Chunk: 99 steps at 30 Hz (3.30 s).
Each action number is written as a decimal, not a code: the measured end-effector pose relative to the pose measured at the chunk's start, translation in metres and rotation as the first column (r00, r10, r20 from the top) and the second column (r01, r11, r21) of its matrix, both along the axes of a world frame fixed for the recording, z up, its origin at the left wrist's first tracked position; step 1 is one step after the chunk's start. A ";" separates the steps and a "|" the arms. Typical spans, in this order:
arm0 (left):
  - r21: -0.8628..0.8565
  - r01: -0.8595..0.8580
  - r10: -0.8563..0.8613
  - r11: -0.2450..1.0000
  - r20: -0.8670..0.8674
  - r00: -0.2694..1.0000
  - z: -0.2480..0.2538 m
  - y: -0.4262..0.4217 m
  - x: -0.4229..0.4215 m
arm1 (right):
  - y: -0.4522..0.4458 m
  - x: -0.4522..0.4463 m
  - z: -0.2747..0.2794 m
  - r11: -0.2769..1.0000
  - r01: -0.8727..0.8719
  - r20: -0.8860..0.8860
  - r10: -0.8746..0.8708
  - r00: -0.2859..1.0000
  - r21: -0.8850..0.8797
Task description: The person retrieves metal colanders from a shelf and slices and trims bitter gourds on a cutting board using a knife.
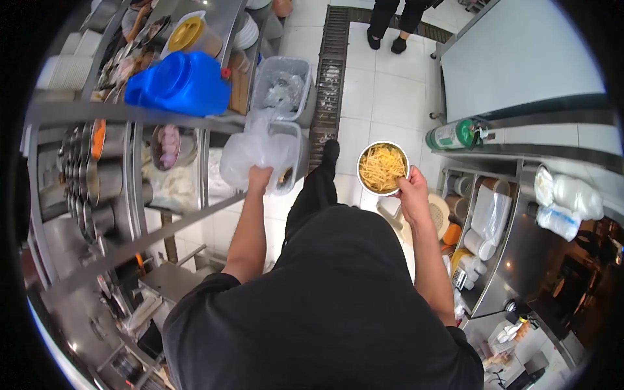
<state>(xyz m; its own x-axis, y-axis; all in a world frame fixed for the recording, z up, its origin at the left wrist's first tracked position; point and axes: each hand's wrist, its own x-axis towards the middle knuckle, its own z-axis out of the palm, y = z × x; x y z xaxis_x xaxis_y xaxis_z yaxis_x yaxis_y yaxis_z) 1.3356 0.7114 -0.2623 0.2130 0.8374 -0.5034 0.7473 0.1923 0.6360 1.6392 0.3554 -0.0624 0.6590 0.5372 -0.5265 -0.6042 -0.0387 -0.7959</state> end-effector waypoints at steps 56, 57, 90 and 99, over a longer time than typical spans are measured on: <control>-0.312 -0.101 0.001 0.945 -0.305 0.952 -0.222 0.089 0.119 | 0.415 0.360 -0.046 0.865 -0.490 -0.088 0.483 0.871 -0.110; -0.347 -0.070 -0.041 0.935 -0.305 0.951 -0.235 0.097 0.122 | 0.411 0.353 -0.050 0.873 -0.478 -0.100 0.469 0.877 -0.099; -0.473 -0.153 0.128 0.868 -0.085 0.988 -0.016 0.200 0.398 | 0.401 0.578 -0.026 0.996 -0.087 0.033 0.086 0.996 0.027; -0.523 -0.058 0.005 0.850 -0.102 0.995 -0.032 0.243 0.484 | 0.441 0.659 -0.002 0.992 -0.114 0.085 0.108 0.990 0.062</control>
